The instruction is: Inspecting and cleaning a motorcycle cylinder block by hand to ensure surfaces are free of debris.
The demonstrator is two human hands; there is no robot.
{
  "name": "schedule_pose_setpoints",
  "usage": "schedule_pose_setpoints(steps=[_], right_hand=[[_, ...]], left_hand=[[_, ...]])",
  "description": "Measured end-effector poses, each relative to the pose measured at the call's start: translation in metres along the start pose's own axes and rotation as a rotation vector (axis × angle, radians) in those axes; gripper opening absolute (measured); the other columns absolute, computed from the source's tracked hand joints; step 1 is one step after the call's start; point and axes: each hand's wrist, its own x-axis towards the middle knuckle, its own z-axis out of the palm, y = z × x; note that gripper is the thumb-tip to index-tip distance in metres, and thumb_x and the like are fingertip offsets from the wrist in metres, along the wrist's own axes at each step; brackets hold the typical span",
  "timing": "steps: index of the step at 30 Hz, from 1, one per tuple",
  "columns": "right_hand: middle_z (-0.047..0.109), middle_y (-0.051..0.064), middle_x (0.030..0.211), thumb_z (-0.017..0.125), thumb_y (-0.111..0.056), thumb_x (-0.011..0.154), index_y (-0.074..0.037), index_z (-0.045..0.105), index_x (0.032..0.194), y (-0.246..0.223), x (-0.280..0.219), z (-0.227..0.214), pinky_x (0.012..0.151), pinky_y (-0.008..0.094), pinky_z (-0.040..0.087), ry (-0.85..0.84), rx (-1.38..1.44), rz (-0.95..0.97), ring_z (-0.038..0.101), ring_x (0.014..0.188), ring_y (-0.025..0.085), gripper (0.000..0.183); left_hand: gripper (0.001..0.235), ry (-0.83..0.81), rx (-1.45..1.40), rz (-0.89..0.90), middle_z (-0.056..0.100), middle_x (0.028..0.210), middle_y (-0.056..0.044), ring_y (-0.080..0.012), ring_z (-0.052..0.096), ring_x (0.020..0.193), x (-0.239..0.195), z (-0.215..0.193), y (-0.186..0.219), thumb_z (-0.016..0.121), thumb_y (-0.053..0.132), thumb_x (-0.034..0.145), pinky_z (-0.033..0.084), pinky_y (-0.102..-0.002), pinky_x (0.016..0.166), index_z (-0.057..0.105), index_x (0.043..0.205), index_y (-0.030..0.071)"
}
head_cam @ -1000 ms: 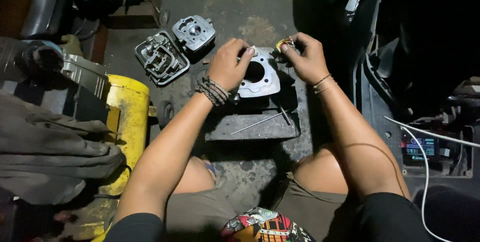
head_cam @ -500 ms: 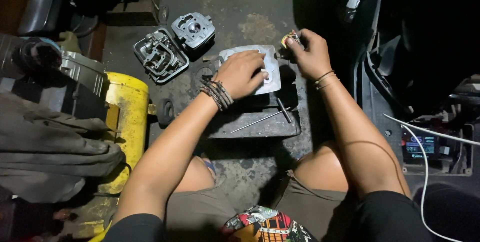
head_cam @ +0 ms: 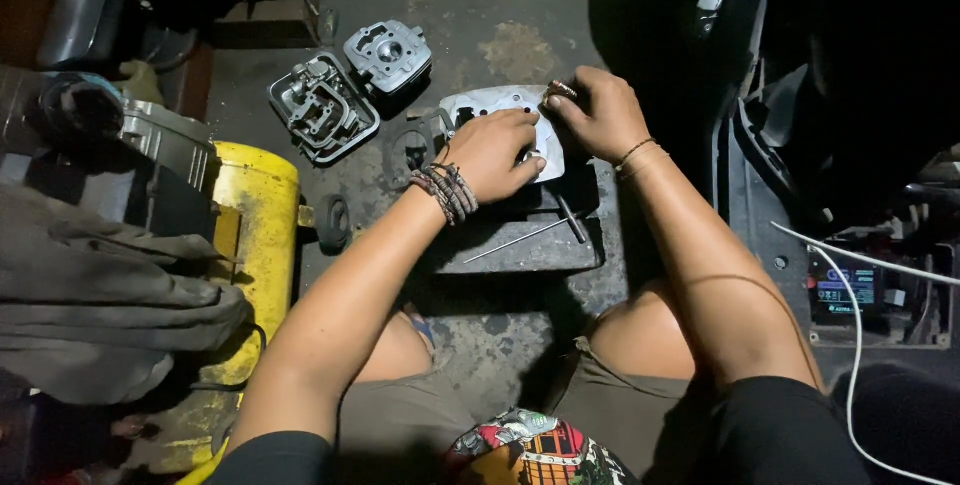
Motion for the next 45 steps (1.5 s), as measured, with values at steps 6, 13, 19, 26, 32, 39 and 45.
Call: schedule_pose_setpoints(steps=[6,13,19,26,32,39,45], right_hand=[[0.059,0.020,0.077,0.077,-0.021,0.093,-0.007,0.058,0.084,0.016,0.002,0.004,0.065,0.055,0.049,0.045,-0.018,-0.091,0.064,0.084,0.050,0.026],[0.057,0.016,0.078,0.074,-0.023,0.095,-0.008,0.056,0.086,0.016,0.004,0.008,0.064,0.054,0.051,0.035,-0.113,-0.128,0.064,0.082,0.047,0.024],[0.056,0.010,0.080,0.073,-0.020,0.091,-0.011,0.056,0.088,0.015,0.008,0.008,0.063,0.048,0.053,0.050,-0.260,-0.240,0.067,0.080,0.041,0.019],[0.058,0.001,0.084,0.067,-0.022,0.092,-0.017,0.057,0.088,-0.002,0.009,-0.005,0.065,0.037,0.055,0.103,-0.559,-0.347,0.068,0.080,0.027,0.012],[0.064,0.012,0.093,0.071,-0.015,0.091,-0.006,0.065,0.094,0.008,-0.003,-0.023,0.064,0.044,0.053,0.135,-0.486,-0.109,0.065,0.073,0.036,0.012],[0.060,0.014,0.083,0.073,-0.009,0.094,0.001,0.060,0.088,0.010,-0.007,-0.011,0.066,0.041,0.048,0.174,-0.124,-0.121,0.057,0.068,0.033,0.017],[0.054,0.016,0.080,0.073,-0.021,0.096,-0.005,0.055,0.088,0.022,0.007,0.012,0.064,0.056,0.050,0.065,-0.122,-0.158,0.063,0.083,0.050,0.024]], left_hand=[[0.032,0.009,0.015,0.005,0.067,0.134,-0.014,-0.0333,0.059,0.132,0.001,-0.001,0.001,0.063,0.043,0.092,0.048,-0.047,0.103,0.070,0.097,0.012],[0.034,0.013,0.027,-0.005,0.068,0.135,-0.013,-0.0322,0.060,0.132,0.000,0.000,0.003,0.064,0.044,0.091,0.047,-0.047,0.104,0.070,0.098,0.012],[0.033,0.005,0.016,-0.015,0.068,0.135,-0.015,-0.0334,0.060,0.131,0.003,0.007,-0.001,0.064,0.042,0.092,0.046,-0.047,0.107,0.070,0.095,0.011],[0.033,0.016,0.028,-0.027,0.068,0.134,-0.014,-0.0325,0.061,0.131,0.001,0.000,0.005,0.065,0.043,0.091,0.046,-0.047,0.106,0.070,0.094,0.011],[0.034,0.106,0.013,0.043,0.069,0.133,-0.016,-0.0345,0.063,0.119,-0.003,-0.007,0.009,0.067,0.033,0.087,0.049,-0.043,0.099,0.072,0.090,-0.001],[0.035,0.101,0.021,0.026,0.071,0.128,-0.014,-0.0346,0.068,0.103,-0.001,-0.014,0.015,0.066,0.033,0.086,0.053,-0.043,0.089,0.072,0.085,-0.002],[0.031,0.046,-0.012,-0.021,0.070,0.132,-0.013,-0.0316,0.062,0.128,0.000,0.006,-0.003,0.065,0.041,0.089,0.050,-0.046,0.101,0.070,0.090,0.010]])
